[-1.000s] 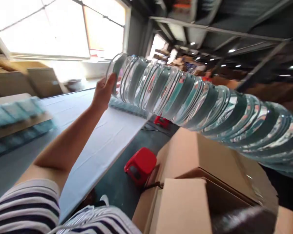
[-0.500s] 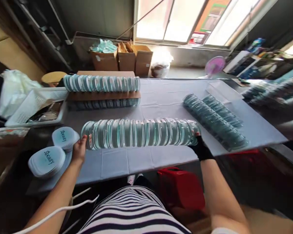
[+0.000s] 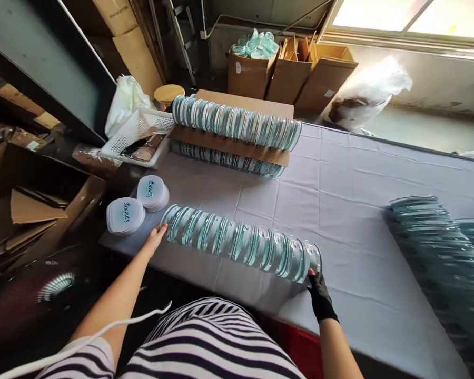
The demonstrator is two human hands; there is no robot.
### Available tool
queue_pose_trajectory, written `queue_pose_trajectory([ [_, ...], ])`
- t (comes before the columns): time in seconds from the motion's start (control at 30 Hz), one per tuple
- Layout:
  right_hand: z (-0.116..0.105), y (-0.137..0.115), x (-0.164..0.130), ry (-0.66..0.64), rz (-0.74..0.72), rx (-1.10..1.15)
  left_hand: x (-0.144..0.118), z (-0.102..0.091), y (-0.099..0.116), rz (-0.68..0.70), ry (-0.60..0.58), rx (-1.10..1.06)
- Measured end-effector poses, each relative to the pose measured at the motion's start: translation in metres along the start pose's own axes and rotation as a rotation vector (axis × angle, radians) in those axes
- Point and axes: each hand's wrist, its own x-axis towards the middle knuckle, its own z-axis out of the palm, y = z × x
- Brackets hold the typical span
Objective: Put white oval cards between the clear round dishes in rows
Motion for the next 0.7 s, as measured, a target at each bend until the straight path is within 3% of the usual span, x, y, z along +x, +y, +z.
queue_pose_trajectory([
  [0.07, -0.004, -0.012, 0.0, 0.195, -0.027, -0.056, 0.002, -0.001, 0.005, -0.027, 0.0, -0.029],
  [0.13, -0.001, -0.035, 0.001, 0.395, -0.154, -0.138, 0.006, 0.0, 0.013, -0.023, 0.003, -0.107],
  [0.17, 0.004, -0.052, 0.002, 0.429, -0.248, -0.176, 0.009, 0.002, 0.018, -0.017, 0.001, -0.155],
  [0.2, 0.013, -0.071, 0.002, 0.397, -0.349, -0.205, 0.013, 0.004, 0.023, -0.011, -0.005, -0.201],
  [0.27, 0.042, -0.116, -0.001, 0.176, -0.528, -0.243, 0.022, 0.009, 0.031, -0.012, -0.034, -0.267],
  [0.37, 0.113, -0.193, -0.028, -0.218, -0.755, -0.358, 0.036, 0.019, 0.035, -0.036, -0.105, -0.294],
  [0.47, 0.204, -0.27, -0.073, -0.446, -0.914, -0.634, 0.045, 0.028, 0.03, -0.044, -0.203, -0.312],
  [0.6, 0.321, -0.344, -0.117, -0.638, -0.872, -1.105, 0.048, 0.034, 0.021, -0.039, -0.331, -0.341],
  [0.7, 0.381, -0.371, -0.128, -0.745, -0.806, -1.246, 0.049, 0.037, 0.017, -0.03, -0.396, -0.361],
])
